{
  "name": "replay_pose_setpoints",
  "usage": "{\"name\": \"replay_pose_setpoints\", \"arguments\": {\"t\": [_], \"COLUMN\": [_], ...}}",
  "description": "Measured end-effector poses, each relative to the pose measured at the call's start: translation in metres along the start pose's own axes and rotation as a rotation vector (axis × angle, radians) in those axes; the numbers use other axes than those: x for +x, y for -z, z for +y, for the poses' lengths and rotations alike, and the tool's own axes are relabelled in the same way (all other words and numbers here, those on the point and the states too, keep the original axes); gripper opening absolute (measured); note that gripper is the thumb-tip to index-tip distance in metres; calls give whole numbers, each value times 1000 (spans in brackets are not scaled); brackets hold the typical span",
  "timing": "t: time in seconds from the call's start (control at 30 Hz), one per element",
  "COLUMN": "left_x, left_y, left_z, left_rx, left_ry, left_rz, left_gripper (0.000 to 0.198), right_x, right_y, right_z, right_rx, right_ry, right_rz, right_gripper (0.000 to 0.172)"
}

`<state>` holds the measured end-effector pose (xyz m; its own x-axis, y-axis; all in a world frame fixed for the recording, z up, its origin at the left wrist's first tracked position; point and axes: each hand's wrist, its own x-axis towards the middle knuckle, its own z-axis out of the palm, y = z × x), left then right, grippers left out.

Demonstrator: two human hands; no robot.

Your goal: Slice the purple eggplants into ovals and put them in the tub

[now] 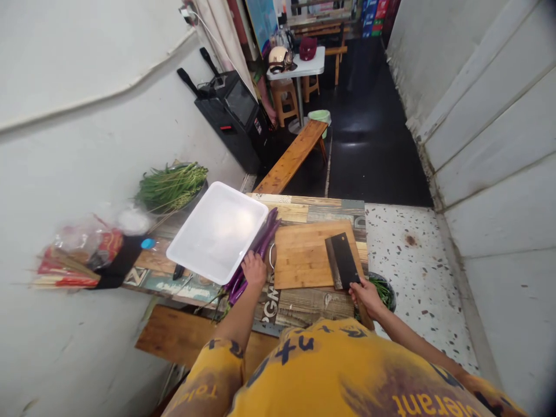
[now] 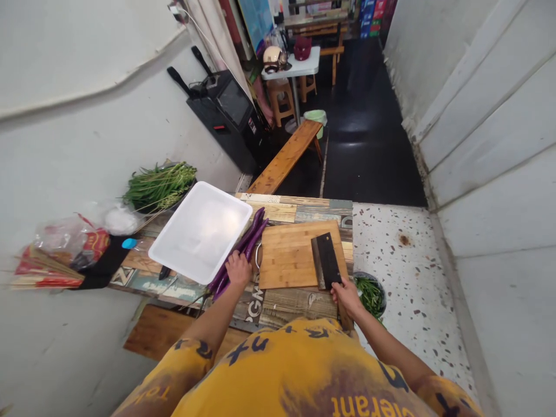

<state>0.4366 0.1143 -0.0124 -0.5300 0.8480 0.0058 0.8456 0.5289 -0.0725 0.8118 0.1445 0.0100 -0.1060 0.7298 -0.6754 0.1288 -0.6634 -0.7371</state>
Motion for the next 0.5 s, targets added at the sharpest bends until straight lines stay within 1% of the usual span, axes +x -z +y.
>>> {"name": "replay_pose_setpoints", "arguments": {"t": [0.07,0.13,0.2,0.3,0.33,0.4,0.5], "left_x": [-1,-6,-17,-39,-46,-53,-50], "left_y": [6,11,15,19,21,23,23], "left_z": [1,2,8,27,36,52,67], "left_rx": [-68,-170,-233,-182,-148,-84,-19], "left_ry": [32,-2,-119,-356,-417,-496,-513], "left_rz": [-6,-11,-45,-129,-151,-174,-205], "left_gripper": [31,37,42,42,42,45,58], "right_x": [-2,-3,-4,-3,-2,0,-1], "right_y": [2,6,11,26,32,45,61], "right_z": [-4,-7,-11,-15,-18,-24,-38], "right_rx": [16,35,37,-69,-147,-386,-845], "right_ry": [-5,0,2,32,62,150,273], "right_rz": [-10,-18,-12,29,49,79,86], "right_gripper": [23,25,26,28,28,27,28]}}
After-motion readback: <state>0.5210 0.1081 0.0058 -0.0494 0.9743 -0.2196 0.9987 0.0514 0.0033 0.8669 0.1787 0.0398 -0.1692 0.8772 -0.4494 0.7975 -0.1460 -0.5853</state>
